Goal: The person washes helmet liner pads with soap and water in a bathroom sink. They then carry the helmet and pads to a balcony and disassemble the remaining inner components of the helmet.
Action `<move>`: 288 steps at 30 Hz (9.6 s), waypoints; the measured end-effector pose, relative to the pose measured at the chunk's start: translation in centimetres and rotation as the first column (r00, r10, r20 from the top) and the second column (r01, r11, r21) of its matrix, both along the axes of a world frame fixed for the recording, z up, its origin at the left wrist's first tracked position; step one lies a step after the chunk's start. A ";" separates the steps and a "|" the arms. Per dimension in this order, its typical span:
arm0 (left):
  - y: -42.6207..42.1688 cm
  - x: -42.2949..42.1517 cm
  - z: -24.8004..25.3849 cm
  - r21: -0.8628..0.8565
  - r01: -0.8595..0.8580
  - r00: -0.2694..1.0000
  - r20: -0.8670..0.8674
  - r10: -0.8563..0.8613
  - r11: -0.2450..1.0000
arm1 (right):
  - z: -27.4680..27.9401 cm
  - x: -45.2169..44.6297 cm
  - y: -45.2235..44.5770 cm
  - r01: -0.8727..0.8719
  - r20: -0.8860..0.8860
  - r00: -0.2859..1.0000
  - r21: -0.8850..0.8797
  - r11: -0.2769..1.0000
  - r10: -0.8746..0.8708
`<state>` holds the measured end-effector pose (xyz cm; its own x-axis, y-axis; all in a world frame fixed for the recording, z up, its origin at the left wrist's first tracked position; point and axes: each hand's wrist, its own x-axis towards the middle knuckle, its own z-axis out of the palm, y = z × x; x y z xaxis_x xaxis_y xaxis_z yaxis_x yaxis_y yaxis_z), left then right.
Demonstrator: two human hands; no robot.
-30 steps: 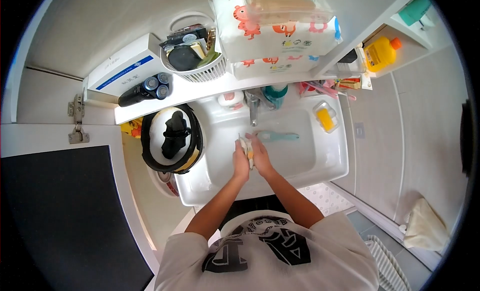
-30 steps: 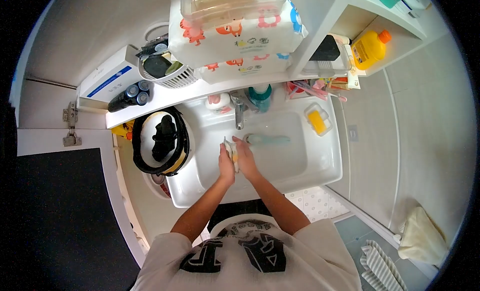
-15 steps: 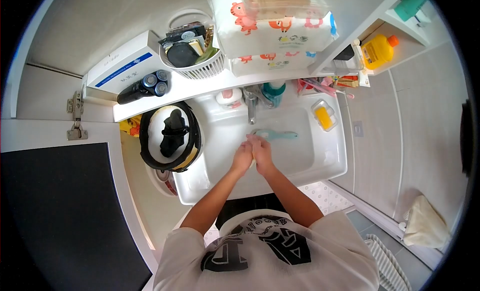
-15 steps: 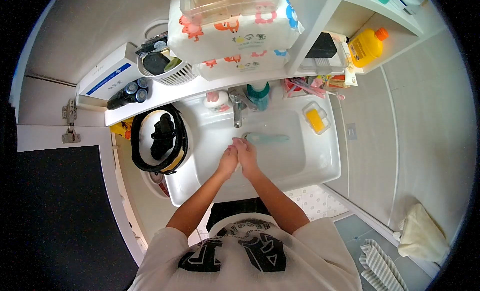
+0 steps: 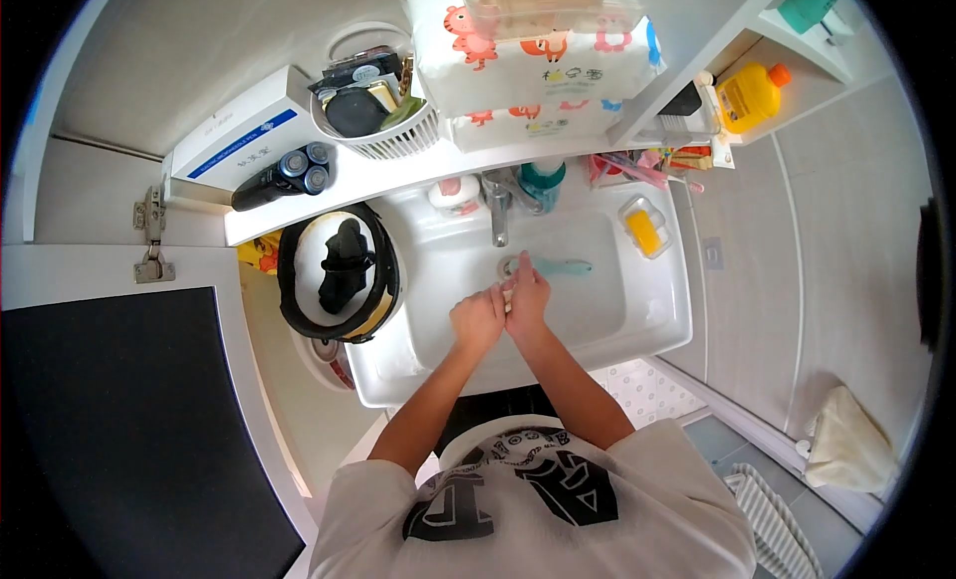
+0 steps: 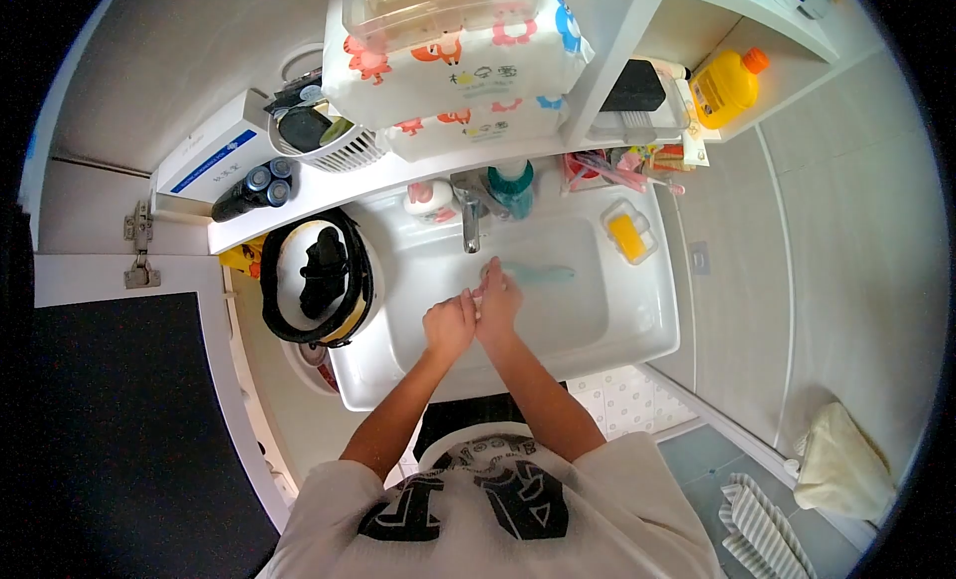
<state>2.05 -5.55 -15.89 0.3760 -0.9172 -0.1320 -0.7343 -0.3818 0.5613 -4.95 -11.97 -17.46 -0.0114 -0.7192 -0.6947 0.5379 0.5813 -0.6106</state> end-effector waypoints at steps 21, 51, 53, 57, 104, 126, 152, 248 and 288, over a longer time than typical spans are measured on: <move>-0.1 0.2 -0.3 0.027 -0.049 0.999 0.023 0.048 0.998 | -2.9 -1.0 -1.1 -0.111 0.125 0.988 0.130 0.985 0.095; -0.7 2.7 -0.9 0.249 -0.340 0.211 -0.919 0.332 0.907 | 1.5 -5.5 -1.6 -0.637 -0.212 0.770 -0.306 0.707 0.602; -0.2 3.9 -1.2 0.284 -0.273 0.167 -0.927 0.336 0.919 | 1.7 -6.3 -1.7 -0.711 -0.294 0.702 -0.344 0.614 0.648; 0.6 5.6 -2.6 0.239 -0.244 0.112 -0.956 0.273 0.940 | 0.2 -7.2 -2.5 -0.790 -0.339 0.613 -0.239 0.564 0.714; -1.6 1.2 2.1 -0.430 -0.037 0.999 -0.005 0.038 0.902 | -6.0 -1.5 2.3 -0.700 -0.470 0.713 -0.433 0.569 0.520; -2.0 0.9 2.5 -0.311 -0.093 0.995 0.013 0.103 0.946 | 0.3 -1.2 1.8 -0.369 0.333 0.888 0.105 0.923 0.318; -0.6 -0.6 5.4 -0.472 -0.122 0.990 0.003 0.140 0.873 | -1.7 -1.9 2.0 -0.657 -0.147 0.748 -0.294 0.694 0.647; -3.7 -0.7 -4.8 0.523 -0.415 -0.539 -0.801 0.261 0.745 | 4.3 0.0 -11.7 -0.488 -0.625 0.762 -0.382 0.785 0.170; -2.9 -0.9 -3.7 0.115 -0.570 0.203 -0.940 0.274 0.814 | -1.6 1.8 0.6 -0.248 -0.073 0.966 -0.010 0.969 0.247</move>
